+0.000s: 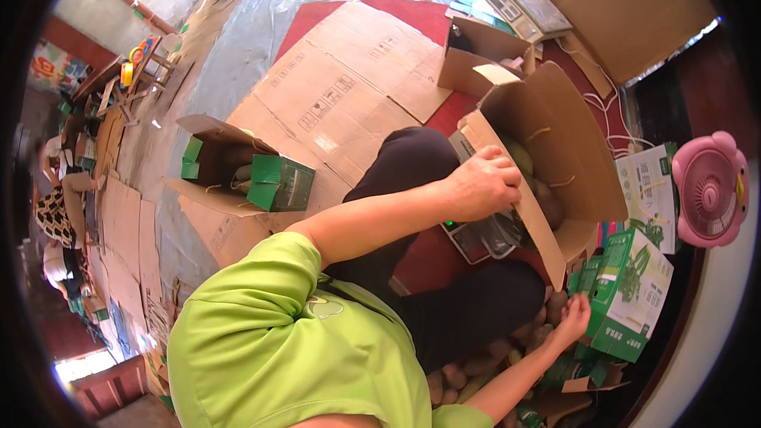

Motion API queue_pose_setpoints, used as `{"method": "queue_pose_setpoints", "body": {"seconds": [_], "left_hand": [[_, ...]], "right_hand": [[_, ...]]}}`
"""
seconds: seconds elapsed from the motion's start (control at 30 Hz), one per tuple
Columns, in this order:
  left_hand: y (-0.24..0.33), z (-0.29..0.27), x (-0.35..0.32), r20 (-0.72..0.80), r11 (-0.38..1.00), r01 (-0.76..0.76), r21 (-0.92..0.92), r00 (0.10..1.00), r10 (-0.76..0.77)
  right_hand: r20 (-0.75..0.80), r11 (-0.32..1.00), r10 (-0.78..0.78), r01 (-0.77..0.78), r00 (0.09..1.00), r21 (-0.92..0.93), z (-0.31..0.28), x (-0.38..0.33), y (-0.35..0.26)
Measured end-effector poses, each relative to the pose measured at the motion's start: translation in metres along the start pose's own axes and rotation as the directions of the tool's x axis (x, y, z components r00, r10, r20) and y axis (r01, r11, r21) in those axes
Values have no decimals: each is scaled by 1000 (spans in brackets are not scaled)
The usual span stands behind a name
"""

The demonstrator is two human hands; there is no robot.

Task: Picking up radishes from a pile on the floor, weighing them in a box on a digital scale, and closing the box.

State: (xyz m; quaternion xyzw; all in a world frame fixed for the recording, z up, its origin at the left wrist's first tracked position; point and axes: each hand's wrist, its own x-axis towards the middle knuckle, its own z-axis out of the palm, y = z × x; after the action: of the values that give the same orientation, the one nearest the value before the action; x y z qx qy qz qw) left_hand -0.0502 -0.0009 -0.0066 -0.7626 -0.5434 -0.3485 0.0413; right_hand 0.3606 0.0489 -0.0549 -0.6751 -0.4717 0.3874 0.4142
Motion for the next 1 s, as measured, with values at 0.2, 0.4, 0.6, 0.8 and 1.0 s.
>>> {"method": "queue_pose_setpoints", "body": {"seconds": [0.2,0.4,0.6,0.8,1.0], "left_hand": [[6,-13,-3,-120,994,-71,-81,991,61],[5,-42,-17,-277,985,-44,-166,961,-3],[-15,-101,-84,-324,973,185,-136,920,-220],[-24,-131,-213,-67,708,704,64,711,-700],[3,-99,-316,374,604,597,528,475,-797]], "right_hand": [[15,996,-23,22,1000,91,-5,-10,-24],[166,967,-231,208,959,145,41,-6,-121],[331,940,-319,252,888,229,87,-11,-169],[381,939,-322,242,867,243,119,-12,-158],[322,942,-321,266,890,204,129,-7,-117]]}}
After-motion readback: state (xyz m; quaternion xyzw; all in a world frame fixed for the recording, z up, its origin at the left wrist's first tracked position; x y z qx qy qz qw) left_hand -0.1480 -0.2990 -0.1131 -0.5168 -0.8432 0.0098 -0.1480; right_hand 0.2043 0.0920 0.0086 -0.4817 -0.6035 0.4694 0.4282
